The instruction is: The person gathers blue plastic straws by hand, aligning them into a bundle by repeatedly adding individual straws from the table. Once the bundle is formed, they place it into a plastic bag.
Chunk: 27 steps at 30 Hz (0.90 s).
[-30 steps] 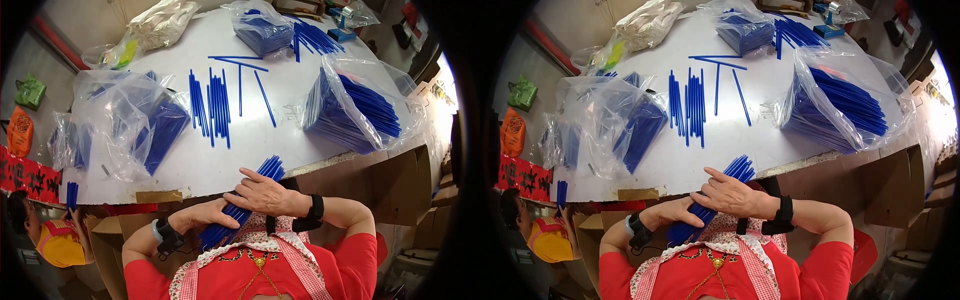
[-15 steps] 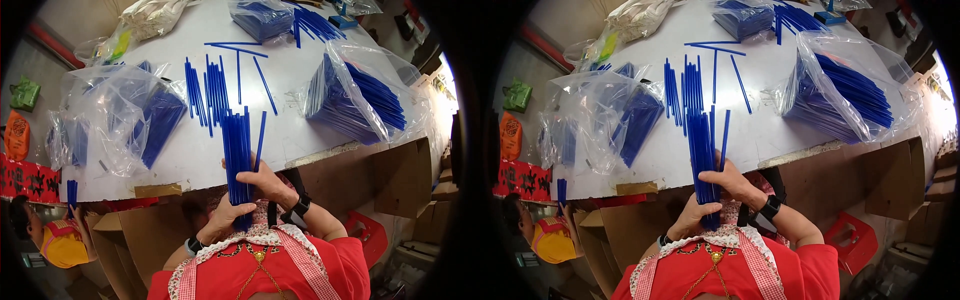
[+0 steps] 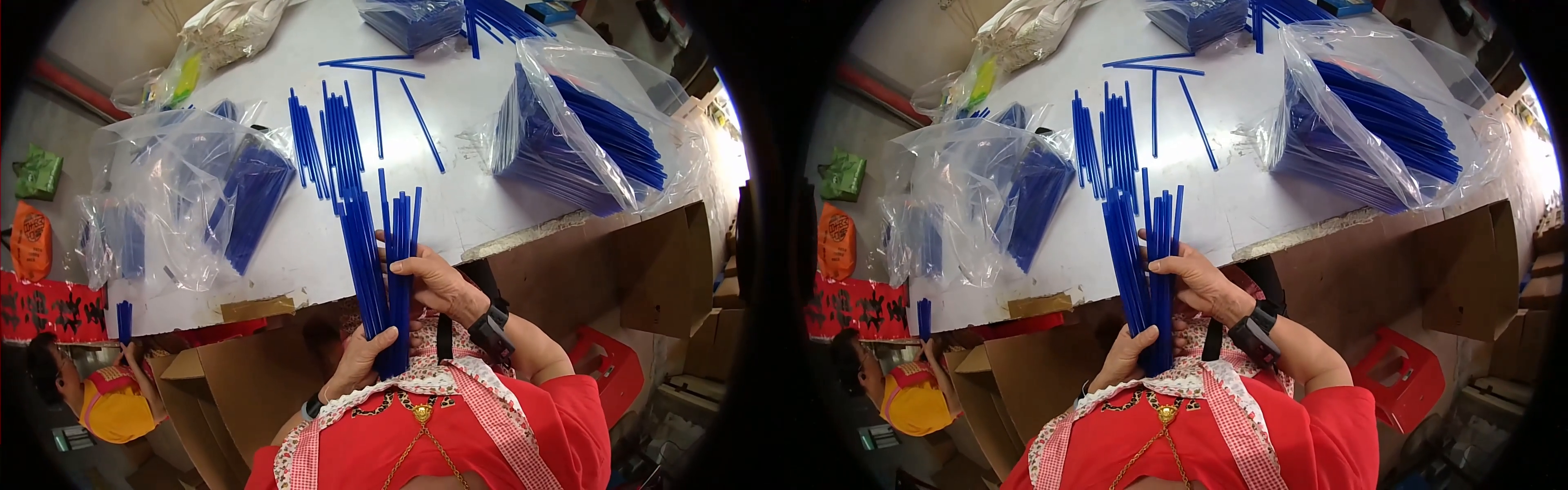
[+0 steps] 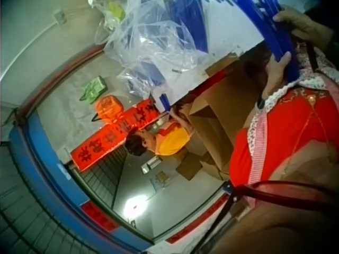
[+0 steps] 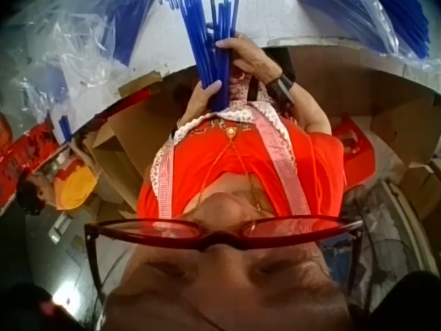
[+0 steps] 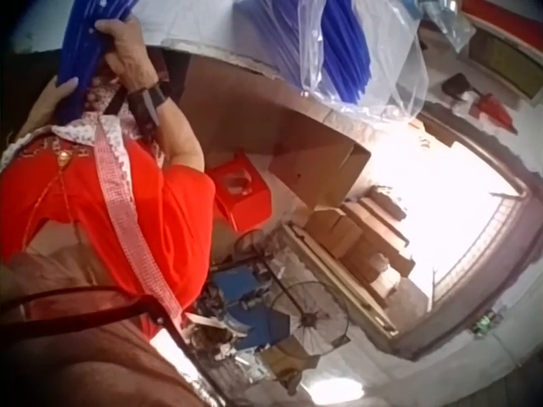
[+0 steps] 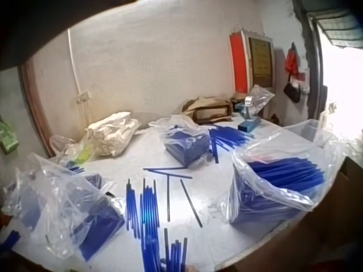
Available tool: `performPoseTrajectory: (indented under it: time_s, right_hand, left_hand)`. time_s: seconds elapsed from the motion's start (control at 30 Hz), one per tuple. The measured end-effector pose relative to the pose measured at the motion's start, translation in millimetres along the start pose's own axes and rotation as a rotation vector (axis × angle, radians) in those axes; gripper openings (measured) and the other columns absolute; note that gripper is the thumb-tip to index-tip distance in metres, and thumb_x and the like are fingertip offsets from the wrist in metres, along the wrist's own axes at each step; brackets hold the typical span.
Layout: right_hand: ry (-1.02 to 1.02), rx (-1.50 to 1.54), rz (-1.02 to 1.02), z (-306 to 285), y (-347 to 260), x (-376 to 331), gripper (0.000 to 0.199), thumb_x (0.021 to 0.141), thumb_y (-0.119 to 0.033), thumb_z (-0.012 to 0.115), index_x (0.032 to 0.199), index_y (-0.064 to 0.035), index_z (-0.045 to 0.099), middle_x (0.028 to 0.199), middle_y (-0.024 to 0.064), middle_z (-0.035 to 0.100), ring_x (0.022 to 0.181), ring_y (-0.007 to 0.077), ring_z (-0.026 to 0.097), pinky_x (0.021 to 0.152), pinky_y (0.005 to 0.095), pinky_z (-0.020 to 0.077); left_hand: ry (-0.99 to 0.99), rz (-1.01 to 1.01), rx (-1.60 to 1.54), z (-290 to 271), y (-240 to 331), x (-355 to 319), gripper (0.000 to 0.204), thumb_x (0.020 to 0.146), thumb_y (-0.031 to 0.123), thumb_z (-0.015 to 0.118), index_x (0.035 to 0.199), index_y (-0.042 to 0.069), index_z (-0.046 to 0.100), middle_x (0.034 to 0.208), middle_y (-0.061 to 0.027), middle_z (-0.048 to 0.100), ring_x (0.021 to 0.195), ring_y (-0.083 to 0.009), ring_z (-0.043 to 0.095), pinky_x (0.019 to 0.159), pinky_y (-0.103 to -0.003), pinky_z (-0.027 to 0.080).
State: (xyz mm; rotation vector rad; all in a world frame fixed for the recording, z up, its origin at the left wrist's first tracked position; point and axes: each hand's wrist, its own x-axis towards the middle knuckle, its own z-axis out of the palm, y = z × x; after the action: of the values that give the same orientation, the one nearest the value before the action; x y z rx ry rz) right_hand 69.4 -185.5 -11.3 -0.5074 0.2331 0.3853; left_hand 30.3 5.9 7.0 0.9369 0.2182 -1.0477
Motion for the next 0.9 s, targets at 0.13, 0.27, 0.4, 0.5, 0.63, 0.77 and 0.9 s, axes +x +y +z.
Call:
performPoseTrajectory:
  time_s: [0.13,0.27,0.4,0.5,0.63,0.77,0.9]
  right_hand:
    - [-0.042,0.064,0.007,-2,0,0,0.063,0.08,0.0,0.062,0.139,-0.0056,0.04,0.135,0.0138,0.049,0.119,0.023,0.052,0.105,0.0404,0.0413]
    - [-0.004,0.074,0.009,-7,0,0,0.062,0.081,0.0,0.06,0.139,-0.0067,0.041,0.133,0.0125,0.05,0.118,0.0219,0.053,0.104,0.0405,0.0417]
    - [0.043,0.056,0.018,-13,-2,-1,0.059,0.081,0.0,0.059,0.137,-0.007,0.043,0.129,0.0121,0.055,0.114,0.0217,0.056,0.102,0.0408,0.0441]
    - [0.06,0.057,0.025,-15,-1,-1,0.058,0.081,0.0,0.059,0.136,-0.0063,0.044,0.126,0.012,0.057,0.112,0.0216,0.058,0.101,0.0412,0.0453]
    - [0.058,0.08,0.02,-16,0,-1,0.056,0.08,0.0,0.058,0.134,-0.0039,0.046,0.124,0.0122,0.059,0.11,0.0219,0.059,0.101,0.0423,0.0457]
    - [0.011,0.103,0.001,-14,-2,-2,0.056,0.079,0.0,0.056,0.134,-0.0015,0.046,0.126,0.0135,0.057,0.113,0.0235,0.057,0.103,0.0441,0.0434]
    - [-0.058,0.135,-0.028,-10,-5,-4,0.059,0.077,0.0,0.054,0.135,-0.0005,0.044,0.131,0.0147,0.054,0.119,0.0263,0.053,0.105,0.0459,0.0405]
  left_hand:
    - [0.039,0.012,0.003,2,0,-1,0.046,0.091,0.022,0.064,0.128,0.0,0.047,0.117,-0.0167,0.06,0.097,-0.0231,0.065,0.084,-0.035,0.056]
    - [0.077,0.028,-0.006,9,1,-2,0.047,0.091,0.028,0.064,0.126,0.0,0.049,0.113,-0.0152,0.063,0.096,-0.0225,0.065,0.081,-0.035,0.056]
    - [0.084,0.021,-0.02,0,0,-1,0.041,0.093,0.026,0.061,0.125,0.002,0.051,0.11,-0.0118,0.064,0.095,-0.0195,0.065,0.08,-0.033,0.055]
    - [0.115,0.04,-0.001,-3,-3,-1,0.037,0.094,0.024,0.06,0.124,0.004,0.052,0.109,-0.0094,0.064,0.094,-0.0172,0.064,0.081,-0.031,0.055]
    - [0.195,0.09,0.047,1,-5,-1,0.034,0.094,0.022,0.061,0.122,0.005,0.054,0.108,-0.0071,0.065,0.093,-0.0149,0.063,0.081,-0.031,0.055]
    - [0.226,0.104,0.051,3,-4,-1,0.033,0.093,0.02,0.062,0.121,0.005,0.055,0.108,-0.0069,0.065,0.093,-0.0145,0.063,0.081,-0.032,0.055]
    - [0.243,0.126,0.045,1,-5,-1,0.032,0.092,0.016,0.063,0.121,0.005,0.055,0.108,-0.0076,0.065,0.093,-0.0154,0.064,0.081,-0.033,0.055]
